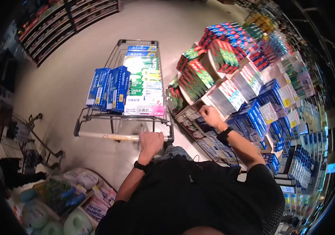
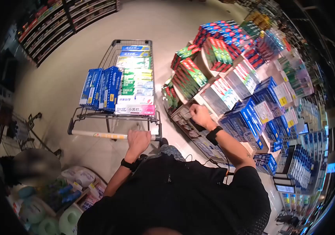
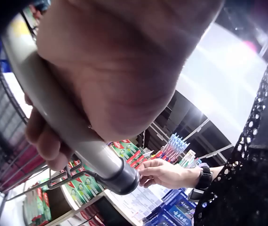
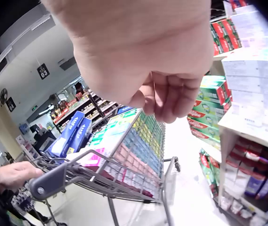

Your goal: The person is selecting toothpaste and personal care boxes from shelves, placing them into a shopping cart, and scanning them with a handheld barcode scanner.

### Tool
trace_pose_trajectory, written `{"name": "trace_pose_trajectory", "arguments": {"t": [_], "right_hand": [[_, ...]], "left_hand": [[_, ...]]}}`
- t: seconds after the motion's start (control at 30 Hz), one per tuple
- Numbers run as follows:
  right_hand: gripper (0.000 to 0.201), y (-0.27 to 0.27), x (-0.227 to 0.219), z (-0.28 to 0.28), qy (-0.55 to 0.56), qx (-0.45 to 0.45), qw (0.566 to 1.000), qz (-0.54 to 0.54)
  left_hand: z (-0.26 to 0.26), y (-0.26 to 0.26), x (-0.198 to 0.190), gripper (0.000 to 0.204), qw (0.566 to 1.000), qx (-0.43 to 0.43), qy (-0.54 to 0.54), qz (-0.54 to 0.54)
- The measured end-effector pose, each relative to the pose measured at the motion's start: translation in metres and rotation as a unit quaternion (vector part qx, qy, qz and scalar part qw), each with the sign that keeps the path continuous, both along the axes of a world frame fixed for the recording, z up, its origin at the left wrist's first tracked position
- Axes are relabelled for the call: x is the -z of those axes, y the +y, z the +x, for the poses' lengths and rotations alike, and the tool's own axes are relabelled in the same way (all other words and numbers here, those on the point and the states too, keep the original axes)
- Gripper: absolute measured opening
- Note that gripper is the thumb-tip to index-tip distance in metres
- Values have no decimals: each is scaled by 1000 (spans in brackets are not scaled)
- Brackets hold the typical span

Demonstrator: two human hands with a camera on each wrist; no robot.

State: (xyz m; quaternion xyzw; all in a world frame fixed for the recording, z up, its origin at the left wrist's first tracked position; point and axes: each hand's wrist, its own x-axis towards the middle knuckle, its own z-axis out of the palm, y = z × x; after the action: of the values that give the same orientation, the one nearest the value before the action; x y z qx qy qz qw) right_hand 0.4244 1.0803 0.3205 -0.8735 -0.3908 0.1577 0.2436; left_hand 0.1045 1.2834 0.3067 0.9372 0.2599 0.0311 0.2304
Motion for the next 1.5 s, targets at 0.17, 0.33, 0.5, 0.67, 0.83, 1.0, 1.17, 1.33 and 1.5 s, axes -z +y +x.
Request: {"name": "trace_pose_trajectory", "arguments": {"t": [0.17,0.33,0.5,0.67,0.83,1.0,1.17,1.33,1.5], "right_hand": [[32,-54,-36,68,-229,75,970,-41],[92,-107,-36,146,-253,232,916,-206],[120,-136,-20,177,-148,274,908,-280],[121,-149,-16,197,-160,289,908,-259],[125,-132,-11,186,-163,270,924,-214],[125,-111,-39,178,-127,272,929,-218],[113,-91,-23,167,-219,276,912,-211],[103,-70,-40,173,-222,266,915,-208],[103,-66,-55,172,-145,276,930,-194]], "left_hand": [[11,9,-12,40,1000,-28,-5,12],[-10,22,-24,36,998,-47,28,41],[-37,27,-24,29,992,-53,110,43],[-30,45,-34,21,986,-76,142,37],[-50,59,-45,22,975,-159,145,56],[-59,67,-23,69,938,-250,131,204],[-64,67,-30,96,906,-415,54,69],[-79,64,-21,93,899,-434,47,43],[-77,62,-27,92,896,-442,33,17]]}}
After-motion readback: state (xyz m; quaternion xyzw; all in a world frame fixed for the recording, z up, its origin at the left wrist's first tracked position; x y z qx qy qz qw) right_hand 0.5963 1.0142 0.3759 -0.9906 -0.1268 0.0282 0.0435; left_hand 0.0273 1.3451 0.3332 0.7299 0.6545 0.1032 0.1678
